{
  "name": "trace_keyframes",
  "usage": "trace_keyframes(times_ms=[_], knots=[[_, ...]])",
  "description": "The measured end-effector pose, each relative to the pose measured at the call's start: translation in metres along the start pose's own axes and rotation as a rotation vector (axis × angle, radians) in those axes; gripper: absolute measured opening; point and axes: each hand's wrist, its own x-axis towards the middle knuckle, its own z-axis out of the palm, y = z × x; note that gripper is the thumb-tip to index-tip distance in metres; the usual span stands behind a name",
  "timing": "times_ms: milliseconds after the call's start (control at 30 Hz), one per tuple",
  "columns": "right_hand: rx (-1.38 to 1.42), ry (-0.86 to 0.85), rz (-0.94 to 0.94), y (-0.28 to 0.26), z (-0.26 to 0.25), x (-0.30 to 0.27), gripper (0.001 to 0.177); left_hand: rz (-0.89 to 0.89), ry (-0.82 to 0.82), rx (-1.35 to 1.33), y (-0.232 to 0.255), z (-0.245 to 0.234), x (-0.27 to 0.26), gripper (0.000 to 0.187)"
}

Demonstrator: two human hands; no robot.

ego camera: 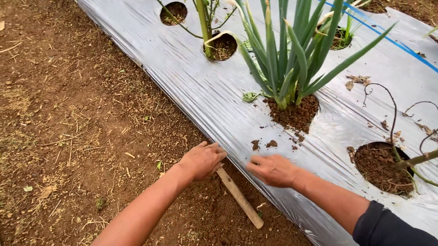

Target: The person uses a hand hoe to loosen soil and remove weeds from the path between raised garden beds. They then use their hands to clear dry leaves and debris from around the base of pepper and onion plants growing through plastic mulch.

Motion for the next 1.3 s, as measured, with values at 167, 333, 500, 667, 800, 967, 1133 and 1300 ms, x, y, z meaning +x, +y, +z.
trace_keyframes(times_ms=[167, 333, 500, 667, 800, 967, 1133, 1300], knots=[[0.048, -0.303, 0.031, -0.039, 0.052, 0.014, 0.027, -0.129, -0.065, -0.096, -0.061, 0.097, -0.046, 0.041], [0.007, -0.435, 0.169, -0.063, 0.100, 0.030, 0.063, -0.285, -0.163, -0.201, -0.071, 0.117, -0.107, 0.043], [-0.368, -0.475, 0.197, -0.036, 0.179, 0.044, 0.078, -0.352, -0.197, -0.128, -0.081, 0.147, -0.117, 0.051], [-0.381, -0.628, 0.318, -0.067, 0.118, 0.082, 0.079, -0.287, -0.152, -0.226, -0.047, 0.113, -0.130, 0.042], [-0.255, -0.700, 0.563, -0.096, 0.055, 0.134, 0.076, -0.247, -0.088, -0.274, -0.029, 0.107, -0.122, 0.039], [-0.347, -0.647, 0.526, -0.157, -0.014, 0.227, 0.059, -0.329, 0.072, -0.429, -0.016, 0.049, -0.156, 0.034], [-0.391, -0.571, 0.482, -0.142, -0.012, 0.250, 0.059, -0.342, 0.165, -0.322, -0.024, 0.086, -0.110, 0.024], [-0.451, -0.545, 0.397, -0.189, -0.063, 0.295, 0.056, -0.339, 0.085, -0.215, -0.028, 0.087, -0.105, 0.026]])
